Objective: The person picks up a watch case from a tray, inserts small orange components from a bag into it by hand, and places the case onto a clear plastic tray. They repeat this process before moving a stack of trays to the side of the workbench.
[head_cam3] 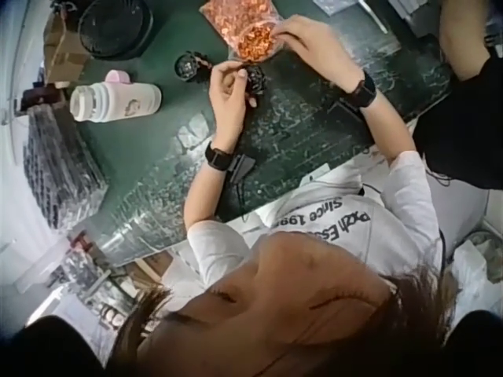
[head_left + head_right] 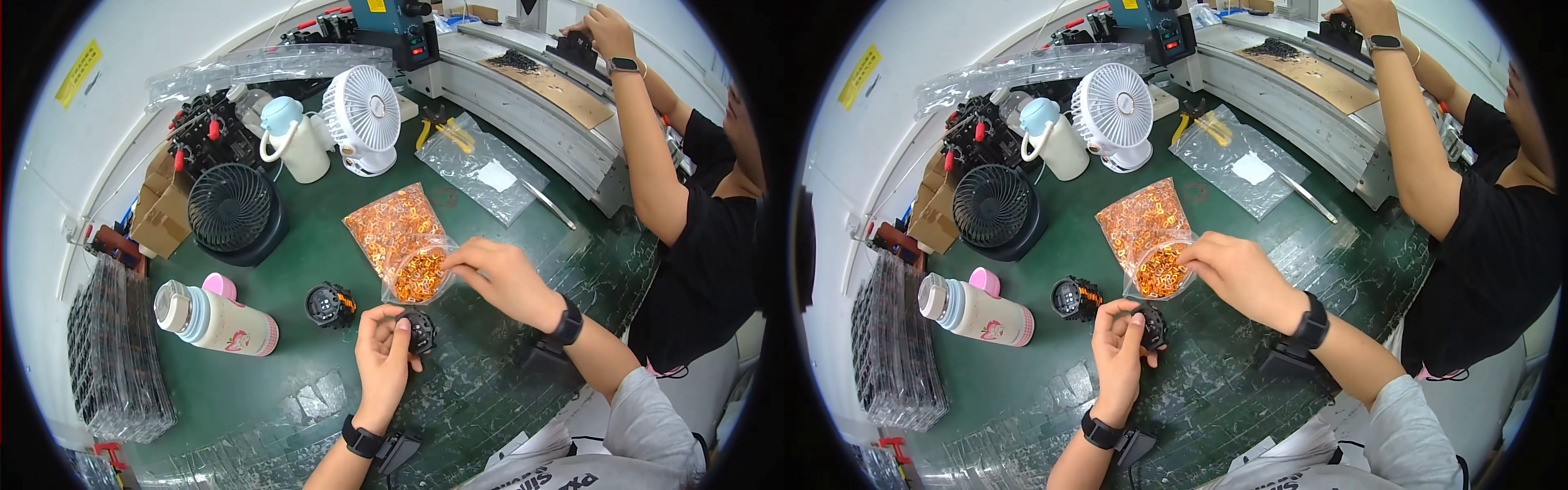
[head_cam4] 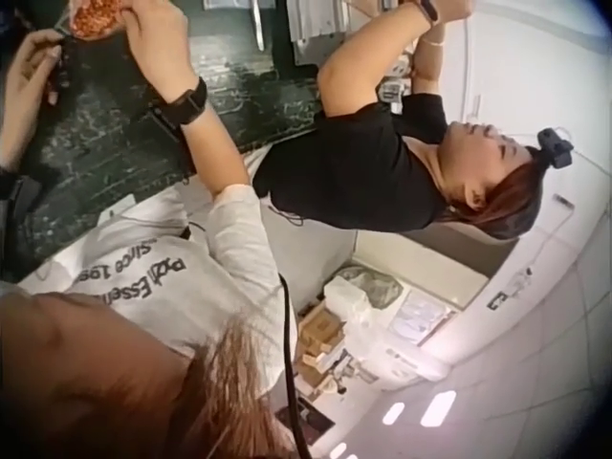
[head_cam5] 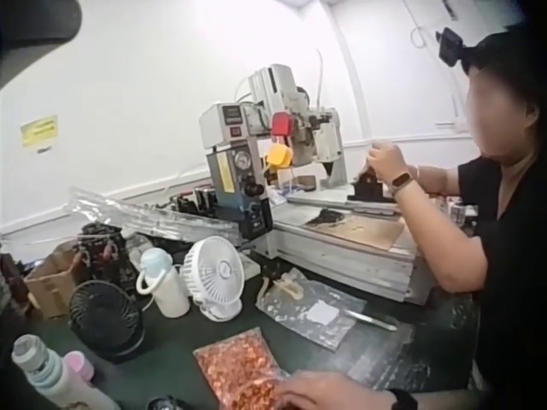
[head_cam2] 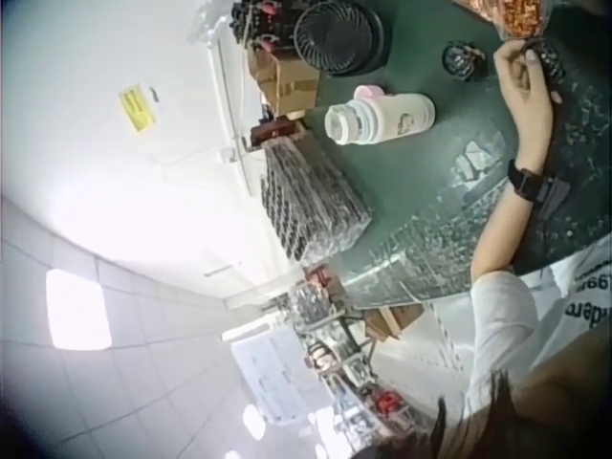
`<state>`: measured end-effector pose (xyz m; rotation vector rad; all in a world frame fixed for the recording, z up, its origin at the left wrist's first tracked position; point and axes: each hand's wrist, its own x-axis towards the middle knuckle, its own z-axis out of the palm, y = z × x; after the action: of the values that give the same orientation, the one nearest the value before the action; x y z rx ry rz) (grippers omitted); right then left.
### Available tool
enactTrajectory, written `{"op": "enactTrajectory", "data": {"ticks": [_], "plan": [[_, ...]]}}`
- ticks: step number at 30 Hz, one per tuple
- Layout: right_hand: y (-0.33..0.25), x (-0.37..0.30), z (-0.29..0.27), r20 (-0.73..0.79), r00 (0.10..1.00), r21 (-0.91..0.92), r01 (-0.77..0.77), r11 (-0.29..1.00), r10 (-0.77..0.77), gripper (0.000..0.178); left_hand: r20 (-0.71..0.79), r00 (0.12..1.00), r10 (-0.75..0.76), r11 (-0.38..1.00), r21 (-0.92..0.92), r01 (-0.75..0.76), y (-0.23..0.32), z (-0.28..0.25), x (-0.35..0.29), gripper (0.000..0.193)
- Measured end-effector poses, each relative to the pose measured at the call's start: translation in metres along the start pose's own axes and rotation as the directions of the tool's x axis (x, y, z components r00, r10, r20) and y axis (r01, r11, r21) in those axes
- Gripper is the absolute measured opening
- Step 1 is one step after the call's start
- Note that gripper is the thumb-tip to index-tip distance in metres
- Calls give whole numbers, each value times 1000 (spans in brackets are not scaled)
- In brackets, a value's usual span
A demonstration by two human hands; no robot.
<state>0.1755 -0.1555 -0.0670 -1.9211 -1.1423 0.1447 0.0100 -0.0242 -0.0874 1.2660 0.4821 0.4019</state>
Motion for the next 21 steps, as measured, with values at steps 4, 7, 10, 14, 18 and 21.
{"op": "enactTrajectory", "data": {"ticks": [4, 7, 10, 14, 18, 21], "plan": [[3, 7, 17, 16, 972, -180, 234, 955, -235, 12, -56, 998, 4, 998, -63, -8, 1, 0, 0, 16], [0, 6, 25, 68, 977, -252, 215, 944, -204, 11, -123, 992, 4, 992, -125, -19, 0, -4, 2, 16], [1, 6, 29, 90, 977, -293, 210, 933, -192, 11, -136, 991, -15, 991, -137, -4, 0, -5, 4, 15], [-2, 9, 31, 94, 982, -301, 186, 935, -165, 12, -125, 992, -23, 990, -140, 6, 1, -4, 3, 15], [0, 8, 31, 73, 981, -309, 196, 931, -183, 10, -117, 993, -29, 988, -154, 11, 2, -4, 3, 15], [-3, 8, 30, 60, 985, -274, 173, 946, -162, 10, -127, 991, -45, 989, -144, 27, 0, -6, 4, 15]]}}
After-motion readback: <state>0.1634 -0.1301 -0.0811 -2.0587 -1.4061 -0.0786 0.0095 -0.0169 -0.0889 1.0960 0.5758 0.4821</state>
